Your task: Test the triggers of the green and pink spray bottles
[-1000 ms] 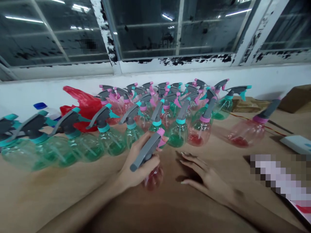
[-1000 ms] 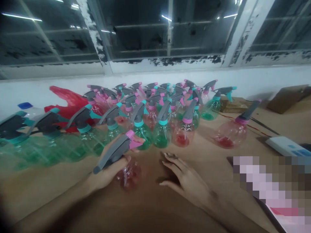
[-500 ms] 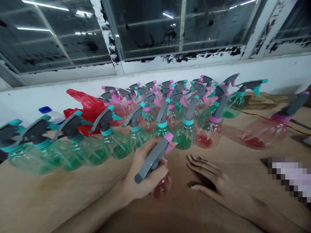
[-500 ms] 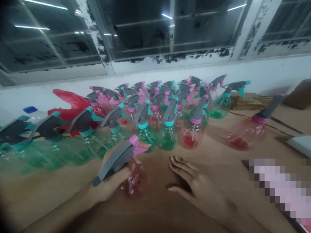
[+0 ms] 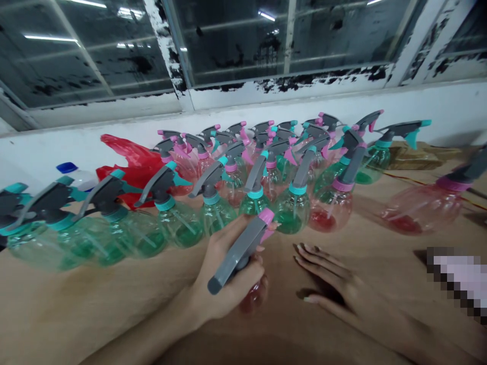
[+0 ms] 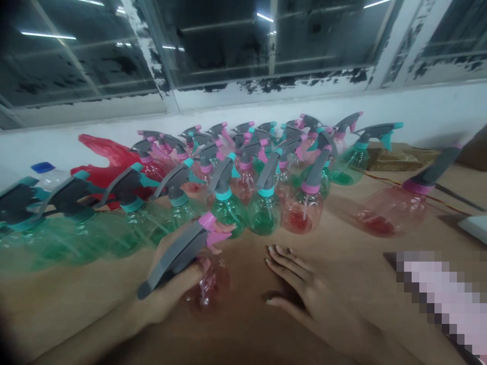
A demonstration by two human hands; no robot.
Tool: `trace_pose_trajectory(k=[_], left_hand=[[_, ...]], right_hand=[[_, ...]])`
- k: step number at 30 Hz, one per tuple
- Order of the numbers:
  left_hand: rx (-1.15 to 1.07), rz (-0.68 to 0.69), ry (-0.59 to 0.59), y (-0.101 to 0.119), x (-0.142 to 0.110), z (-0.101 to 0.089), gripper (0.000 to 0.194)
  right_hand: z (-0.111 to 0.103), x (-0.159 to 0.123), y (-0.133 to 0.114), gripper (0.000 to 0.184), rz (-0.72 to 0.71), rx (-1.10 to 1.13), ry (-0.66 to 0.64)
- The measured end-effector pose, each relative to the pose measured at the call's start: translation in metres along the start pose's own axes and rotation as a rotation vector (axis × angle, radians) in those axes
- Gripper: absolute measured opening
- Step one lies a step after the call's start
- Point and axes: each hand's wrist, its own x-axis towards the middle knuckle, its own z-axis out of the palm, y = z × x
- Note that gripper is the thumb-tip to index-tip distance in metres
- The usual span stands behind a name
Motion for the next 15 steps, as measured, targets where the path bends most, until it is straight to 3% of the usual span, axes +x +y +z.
trace_pose_trajectory(k=[5, 15], left_hand=[[-0.079, -0.012, -0.004, 0.0007, -0.0006, -0.0005, 0.027], [0.001, 0.001, -0.008, -0.0001, -0.0009, -0.0035, 0.025]], right_hand=[[0.0004, -0.0009, -0.0006, 0.060, 0.012, 0.025, 0.021], [-0.0016, -0.0008, -0.0003, 0.059, -0.019, -0.030, -0.007]])
